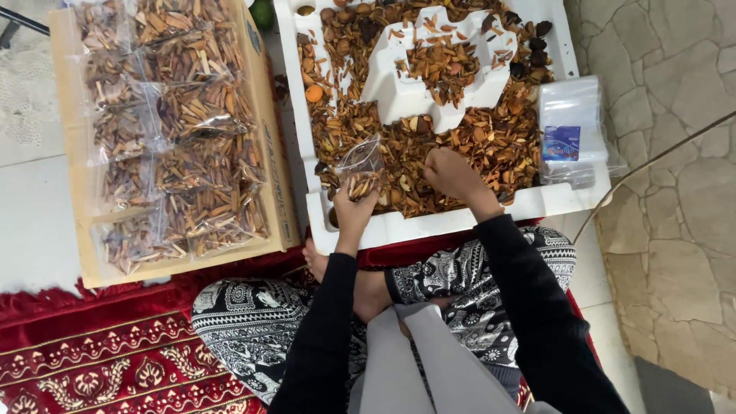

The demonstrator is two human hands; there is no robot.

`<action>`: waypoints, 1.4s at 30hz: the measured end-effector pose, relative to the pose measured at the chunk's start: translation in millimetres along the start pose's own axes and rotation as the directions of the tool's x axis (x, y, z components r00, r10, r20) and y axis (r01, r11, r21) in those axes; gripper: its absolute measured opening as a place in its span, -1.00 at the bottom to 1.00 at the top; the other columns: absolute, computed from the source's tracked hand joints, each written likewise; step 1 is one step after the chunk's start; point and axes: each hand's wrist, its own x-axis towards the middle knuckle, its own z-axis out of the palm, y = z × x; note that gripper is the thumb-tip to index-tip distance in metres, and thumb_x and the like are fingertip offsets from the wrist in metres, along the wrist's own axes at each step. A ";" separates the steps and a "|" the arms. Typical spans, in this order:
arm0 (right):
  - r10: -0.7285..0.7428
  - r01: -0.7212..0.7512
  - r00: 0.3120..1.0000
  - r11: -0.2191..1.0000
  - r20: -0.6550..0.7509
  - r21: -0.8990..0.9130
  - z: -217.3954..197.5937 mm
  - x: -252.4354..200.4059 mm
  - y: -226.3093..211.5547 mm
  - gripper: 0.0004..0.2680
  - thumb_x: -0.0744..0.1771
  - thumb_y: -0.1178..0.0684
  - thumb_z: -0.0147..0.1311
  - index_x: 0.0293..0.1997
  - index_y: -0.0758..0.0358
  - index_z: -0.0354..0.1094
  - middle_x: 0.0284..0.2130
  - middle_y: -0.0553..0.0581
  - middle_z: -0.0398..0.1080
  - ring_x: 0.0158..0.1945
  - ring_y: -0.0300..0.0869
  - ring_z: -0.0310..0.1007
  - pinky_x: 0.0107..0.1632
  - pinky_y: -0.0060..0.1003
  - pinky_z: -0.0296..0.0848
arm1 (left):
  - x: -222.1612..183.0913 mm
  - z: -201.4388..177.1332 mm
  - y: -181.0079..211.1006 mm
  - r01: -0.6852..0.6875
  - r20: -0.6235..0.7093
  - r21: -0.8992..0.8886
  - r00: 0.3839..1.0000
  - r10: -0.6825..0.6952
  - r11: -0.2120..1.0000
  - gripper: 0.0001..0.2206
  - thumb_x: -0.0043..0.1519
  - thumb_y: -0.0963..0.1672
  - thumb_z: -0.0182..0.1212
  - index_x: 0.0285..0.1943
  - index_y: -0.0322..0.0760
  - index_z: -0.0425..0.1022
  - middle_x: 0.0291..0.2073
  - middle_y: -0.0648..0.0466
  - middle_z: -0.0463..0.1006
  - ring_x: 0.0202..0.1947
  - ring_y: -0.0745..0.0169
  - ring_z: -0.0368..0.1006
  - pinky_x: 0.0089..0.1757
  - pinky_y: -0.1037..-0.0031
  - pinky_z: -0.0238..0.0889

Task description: The person picks up nut pieces from a large container and places them into small plastic bags, handling one bag at a time.

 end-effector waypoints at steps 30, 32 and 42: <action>-0.016 -0.015 1.000 -0.286 0.011 0.958 50.6 -30.0 25.8 -0.81 0.26 -0.11 -0.28 -0.43 0.15 -0.05 -0.47 0.01 -0.05 -0.43 -0.31 -0.03 -0.46 -0.53 0.07 | -2.0 -0.1 -2.4 0.072 -0.004 -0.036 0.997 -0.072 0.997 -0.76 -0.17 -0.30 0.24 -0.30 -0.38 0.50 -0.45 -0.12 0.54 -0.35 0.15 0.47 -0.31 0.42 0.33; 0.005 -0.005 1.000 -0.211 0.006 0.978 39.8 -34.6 7.7 -0.81 0.30 -0.10 -0.29 -0.42 0.15 -0.04 -0.48 -0.01 -0.05 -0.45 -0.34 -0.03 -0.48 -0.57 0.04 | -3.2 -1.5 -5.9 0.089 -0.004 -0.035 0.996 -0.089 0.995 -0.76 -0.17 -0.30 0.24 -0.30 -0.39 0.50 -0.45 -0.12 0.54 -0.36 0.14 0.47 -0.31 0.40 0.33; 0.103 0.025 0.994 -0.017 -0.023 1.000 33.8 -25.3 19.1 -0.78 0.32 -0.06 -0.34 -0.21 0.27 0.16 -0.38 0.12 0.17 -0.32 -0.19 0.26 -0.30 -0.47 0.28 | -2.6 -4.4 9.0 0.111 0.023 -0.046 0.994 -0.110 0.993 -0.80 -0.12 -0.31 0.21 -0.31 -0.44 0.48 -0.46 -0.14 0.52 -0.39 0.10 0.46 -0.33 0.38 0.33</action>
